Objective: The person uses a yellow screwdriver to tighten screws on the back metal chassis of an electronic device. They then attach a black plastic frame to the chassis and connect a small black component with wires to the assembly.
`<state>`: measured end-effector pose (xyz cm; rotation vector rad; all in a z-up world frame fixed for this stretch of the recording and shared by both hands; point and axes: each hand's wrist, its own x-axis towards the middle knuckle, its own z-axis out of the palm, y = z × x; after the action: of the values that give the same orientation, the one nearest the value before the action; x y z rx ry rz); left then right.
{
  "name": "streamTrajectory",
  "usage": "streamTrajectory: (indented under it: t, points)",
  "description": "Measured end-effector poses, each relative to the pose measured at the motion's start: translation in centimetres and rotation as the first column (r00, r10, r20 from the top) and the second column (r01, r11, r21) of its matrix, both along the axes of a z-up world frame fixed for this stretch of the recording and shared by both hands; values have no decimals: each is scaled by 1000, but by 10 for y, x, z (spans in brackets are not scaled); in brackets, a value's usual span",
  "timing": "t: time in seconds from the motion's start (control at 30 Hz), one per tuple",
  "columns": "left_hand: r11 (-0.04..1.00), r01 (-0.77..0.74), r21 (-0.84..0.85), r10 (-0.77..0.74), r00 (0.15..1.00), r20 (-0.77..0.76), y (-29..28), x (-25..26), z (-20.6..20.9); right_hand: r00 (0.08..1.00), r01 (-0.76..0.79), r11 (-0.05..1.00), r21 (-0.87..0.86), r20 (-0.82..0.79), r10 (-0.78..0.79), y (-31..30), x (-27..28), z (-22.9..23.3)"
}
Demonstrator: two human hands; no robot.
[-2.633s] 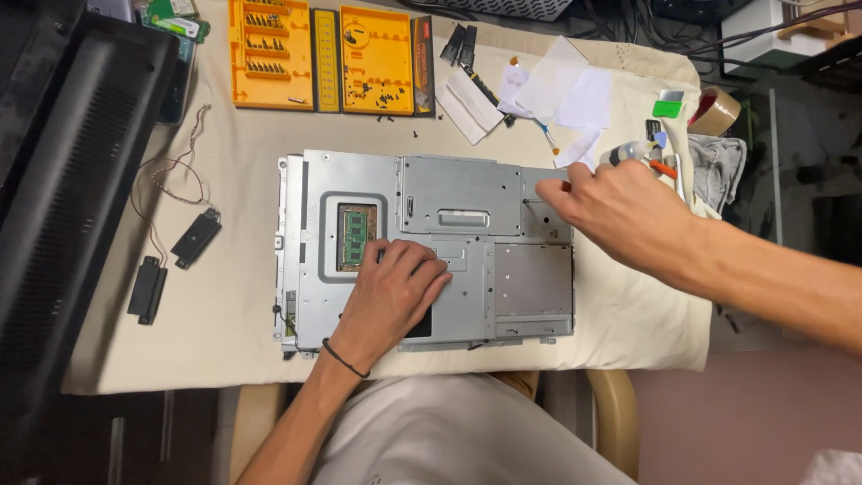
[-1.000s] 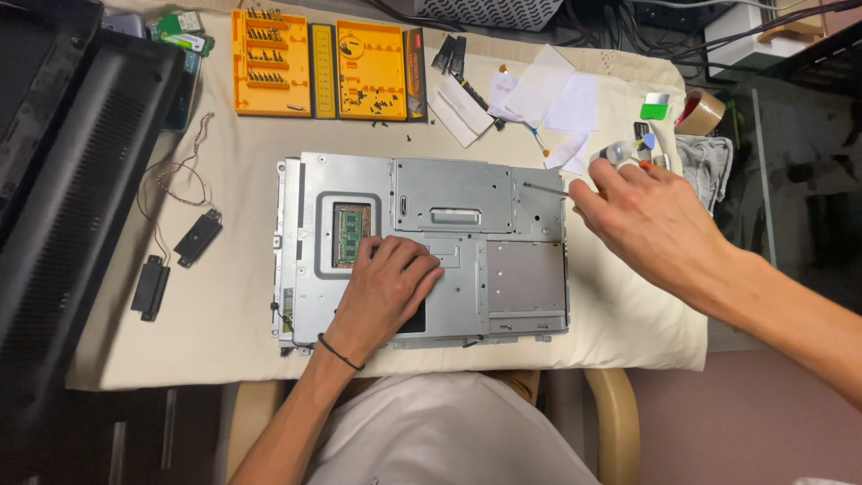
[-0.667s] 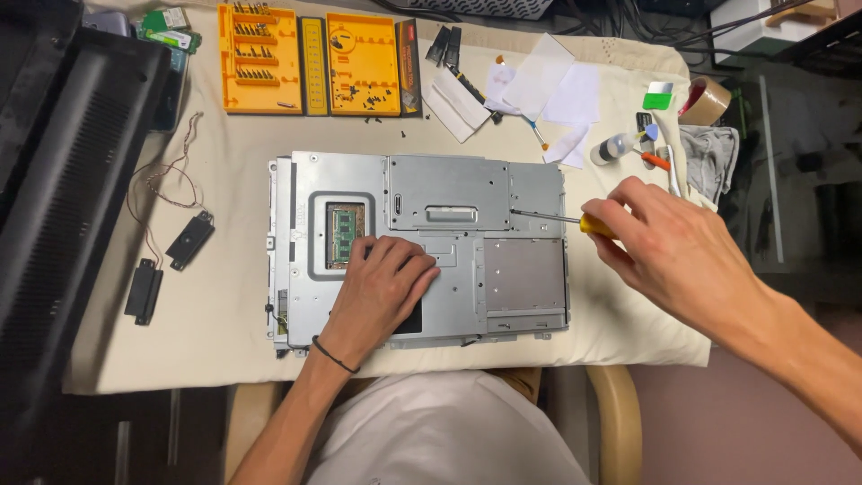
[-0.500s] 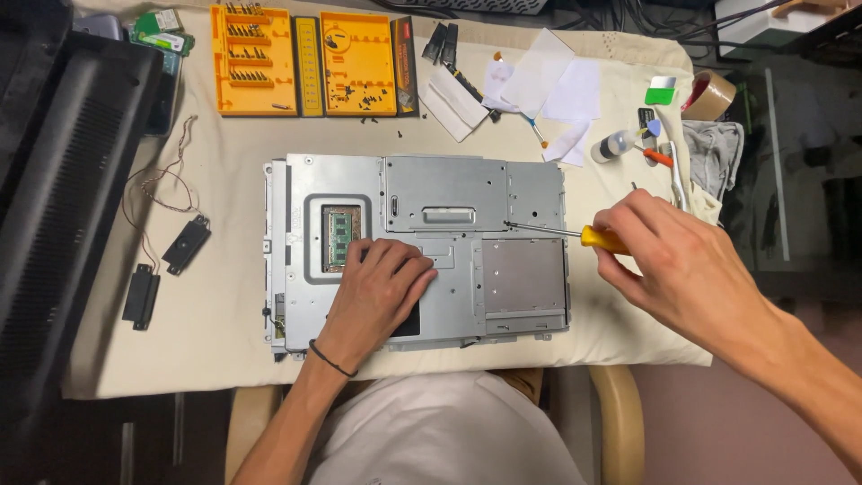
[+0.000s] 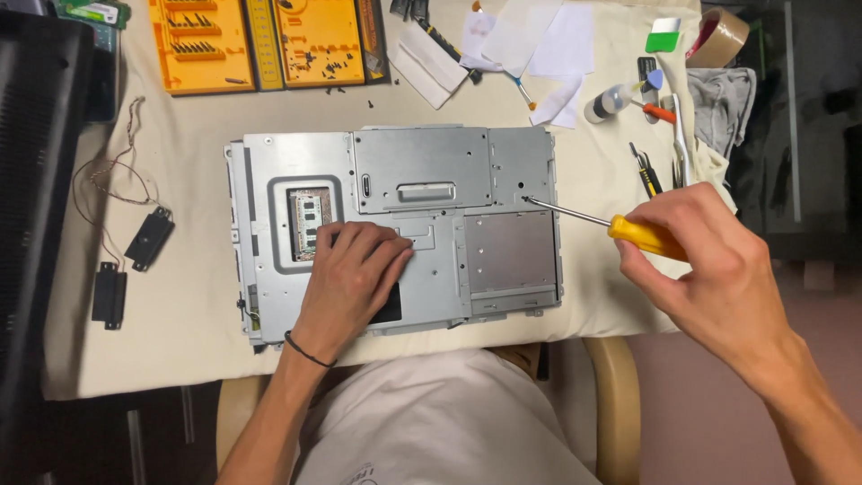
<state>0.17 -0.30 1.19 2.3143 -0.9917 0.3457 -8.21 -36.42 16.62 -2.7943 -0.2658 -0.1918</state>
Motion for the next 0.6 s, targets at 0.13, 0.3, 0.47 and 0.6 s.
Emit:
streamTrajectory:
  t: [0.13, 0.3, 0.47, 0.6]
  points:
    - [1000, 5, -7, -5, 1000, -6, 0, 0, 2, 998, 42, 997, 57, 52, -45, -4, -18, -11]
    - [998, 5, -59, -7, 999, -34, 1, 0, 0, 990, 98, 982, 160, 89, -114, -4, -35, -24]
    - [999, 32, -30, -33, 999, -22, 1, -3, 3, 982, 116, 965, 236, 120, -147, -5, -54, -32]
    - [980, 185, 68, -187, 982, 11, 3, -9, 6, 972, 154, 947, 283, 128, -196, -9, -69, -40]
